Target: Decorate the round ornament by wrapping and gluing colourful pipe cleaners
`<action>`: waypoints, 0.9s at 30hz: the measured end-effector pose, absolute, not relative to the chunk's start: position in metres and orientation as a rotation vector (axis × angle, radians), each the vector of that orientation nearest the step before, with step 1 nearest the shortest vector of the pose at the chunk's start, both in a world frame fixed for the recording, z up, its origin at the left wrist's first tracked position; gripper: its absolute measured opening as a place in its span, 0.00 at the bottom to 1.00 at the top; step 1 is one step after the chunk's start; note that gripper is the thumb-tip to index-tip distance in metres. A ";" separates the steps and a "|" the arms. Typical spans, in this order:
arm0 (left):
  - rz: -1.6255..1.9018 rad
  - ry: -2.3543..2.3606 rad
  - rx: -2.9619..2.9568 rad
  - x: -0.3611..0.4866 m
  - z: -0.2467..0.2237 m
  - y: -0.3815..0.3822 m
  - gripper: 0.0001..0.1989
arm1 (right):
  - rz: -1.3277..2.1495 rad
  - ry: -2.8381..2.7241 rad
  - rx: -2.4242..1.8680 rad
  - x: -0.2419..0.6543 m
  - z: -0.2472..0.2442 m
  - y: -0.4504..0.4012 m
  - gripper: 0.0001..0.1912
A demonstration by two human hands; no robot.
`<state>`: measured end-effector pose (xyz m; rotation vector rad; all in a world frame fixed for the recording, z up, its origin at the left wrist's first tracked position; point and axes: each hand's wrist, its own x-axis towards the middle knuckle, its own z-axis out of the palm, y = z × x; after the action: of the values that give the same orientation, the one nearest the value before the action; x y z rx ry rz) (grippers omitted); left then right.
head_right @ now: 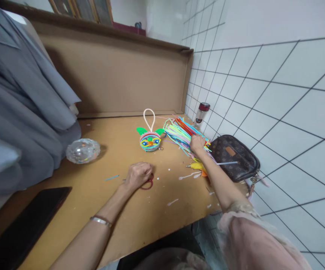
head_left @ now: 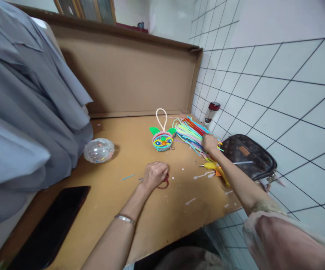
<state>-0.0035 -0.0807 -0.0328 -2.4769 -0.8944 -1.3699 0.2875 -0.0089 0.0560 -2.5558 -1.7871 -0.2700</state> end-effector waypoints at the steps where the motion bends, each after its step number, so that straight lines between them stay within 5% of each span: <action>1: -1.361 -0.897 -2.486 -0.004 -0.033 -0.080 0.16 | -0.257 -1.781 -2.566 0.289 0.055 -0.007 0.18; 27: -1.305 -0.972 -2.532 -0.008 -0.032 -0.080 0.18 | -0.195 -1.842 -2.271 0.305 0.061 0.016 0.20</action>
<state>-0.0079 -0.0798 -0.0315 -2.5316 -0.9722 -1.3046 0.3045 0.0163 0.0605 -2.2715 -1.8424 -0.1955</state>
